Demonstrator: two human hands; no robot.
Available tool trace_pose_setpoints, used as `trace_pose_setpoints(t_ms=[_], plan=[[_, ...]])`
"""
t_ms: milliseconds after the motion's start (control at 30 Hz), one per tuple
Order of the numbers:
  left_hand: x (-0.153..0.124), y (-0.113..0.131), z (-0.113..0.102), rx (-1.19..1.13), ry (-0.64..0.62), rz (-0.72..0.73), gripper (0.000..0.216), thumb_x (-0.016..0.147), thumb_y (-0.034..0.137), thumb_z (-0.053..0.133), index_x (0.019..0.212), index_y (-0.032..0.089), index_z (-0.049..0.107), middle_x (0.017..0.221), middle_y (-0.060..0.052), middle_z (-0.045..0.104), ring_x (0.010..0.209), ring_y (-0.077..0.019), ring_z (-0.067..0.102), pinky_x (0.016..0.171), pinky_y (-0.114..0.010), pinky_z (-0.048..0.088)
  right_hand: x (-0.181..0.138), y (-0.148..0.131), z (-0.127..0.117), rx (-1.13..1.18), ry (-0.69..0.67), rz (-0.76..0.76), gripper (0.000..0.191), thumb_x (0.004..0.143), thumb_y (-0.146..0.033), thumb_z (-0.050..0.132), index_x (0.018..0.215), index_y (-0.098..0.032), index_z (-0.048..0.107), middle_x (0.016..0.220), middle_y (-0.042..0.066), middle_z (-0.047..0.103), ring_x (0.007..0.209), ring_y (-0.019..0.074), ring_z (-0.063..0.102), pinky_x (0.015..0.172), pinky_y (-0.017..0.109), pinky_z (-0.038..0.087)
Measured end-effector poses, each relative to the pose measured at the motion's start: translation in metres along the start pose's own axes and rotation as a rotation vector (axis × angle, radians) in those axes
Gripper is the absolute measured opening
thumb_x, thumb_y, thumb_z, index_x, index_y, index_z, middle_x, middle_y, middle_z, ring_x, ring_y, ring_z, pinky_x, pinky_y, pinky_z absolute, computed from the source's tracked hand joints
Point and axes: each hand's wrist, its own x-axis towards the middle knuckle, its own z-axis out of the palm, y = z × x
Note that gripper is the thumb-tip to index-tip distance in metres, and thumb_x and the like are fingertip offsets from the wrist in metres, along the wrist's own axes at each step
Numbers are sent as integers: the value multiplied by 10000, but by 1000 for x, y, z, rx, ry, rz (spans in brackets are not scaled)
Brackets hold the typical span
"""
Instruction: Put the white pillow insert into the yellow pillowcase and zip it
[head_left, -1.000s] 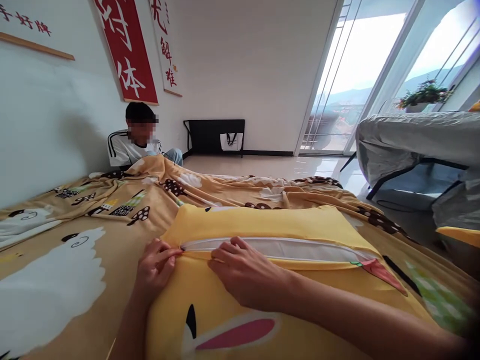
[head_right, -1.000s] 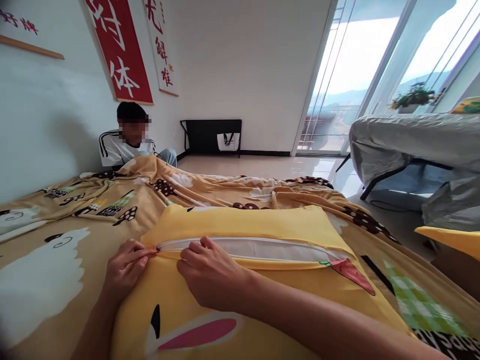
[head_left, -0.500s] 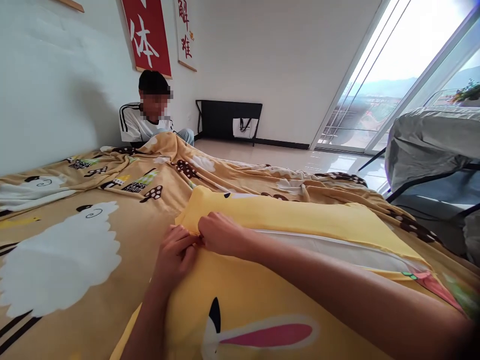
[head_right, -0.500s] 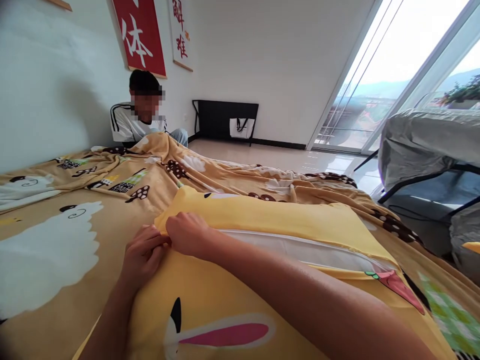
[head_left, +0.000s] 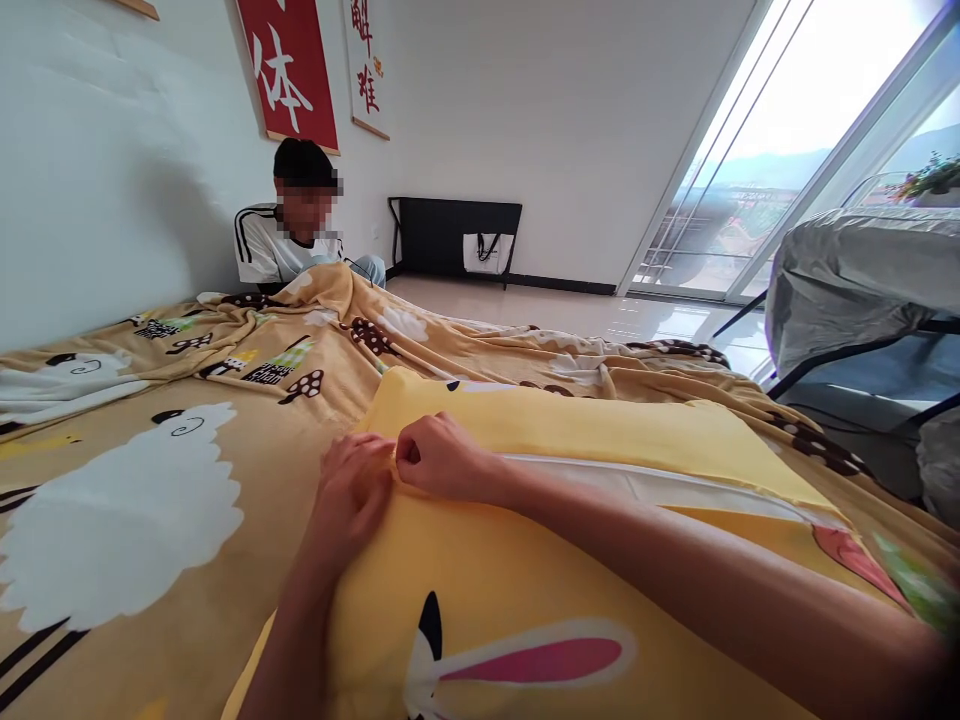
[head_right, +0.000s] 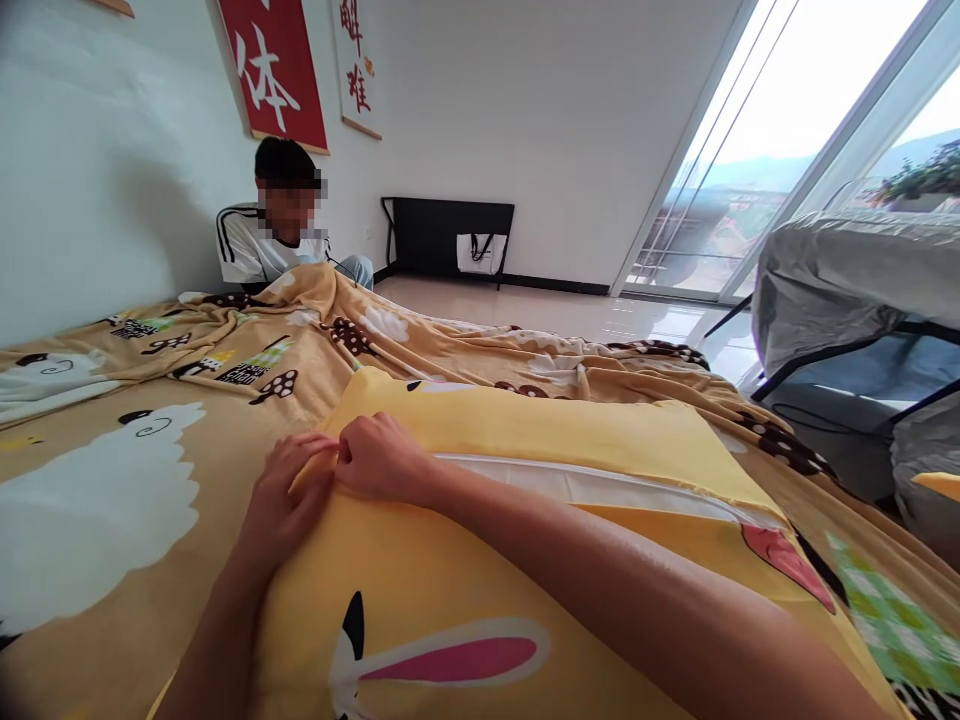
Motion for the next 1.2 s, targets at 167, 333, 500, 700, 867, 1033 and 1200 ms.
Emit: trace_pose_setpoints(t_ms=[167,333,500,700,867,1033,1200], plan=[[0,-4,1,-15,-79,-1,161,895,213,451,1022,202,549,1043,-42,567,1034,-175,485,911,-327,372,-10,-1,7,-143,52,-38,187,847,-241,466,823,-153,629,710,36,643,567,109,478,531,244,263],[-1,-2,5,-13,-68,-11,85,902,178,430,917,197,512,924,-20,556,921,-156,472,827,-300,378,-20,-4,13,-310,65,-26,235,930,-276,366,938,-171,576,702,52,655,548,151,532,502,281,185],[-1,-1,8,8,-23,37,67,905,170,436,900,194,498,907,-21,547,910,-151,474,823,-285,389,-31,-3,22,-332,100,24,242,955,-281,330,915,-178,545,712,56,670,551,160,561,505,283,177],[-3,-3,8,-90,12,-5,60,902,225,476,912,197,528,922,-34,540,937,-153,502,843,-280,434,-50,3,23,-294,184,153,203,937,-233,353,845,-174,524,687,49,664,555,152,573,507,282,180],[-4,0,5,-91,-3,9,67,885,205,471,905,198,534,930,-33,537,910,-155,524,826,-295,443,-69,7,23,-269,261,194,184,928,-223,386,840,-176,541,715,39,681,600,146,603,534,285,182],[-1,23,9,143,63,211,221,857,134,425,1019,199,560,1055,-55,567,1017,-194,514,920,-355,380,-75,2,25,-147,283,223,153,912,-262,443,863,-183,565,753,24,707,639,135,630,549,269,208],[-1,38,16,166,-75,265,243,908,199,452,1133,231,537,1072,-40,598,1026,-165,535,905,-300,401,-79,-1,26,-145,328,211,166,914,-264,432,866,-184,570,770,22,715,636,131,632,554,275,212]])
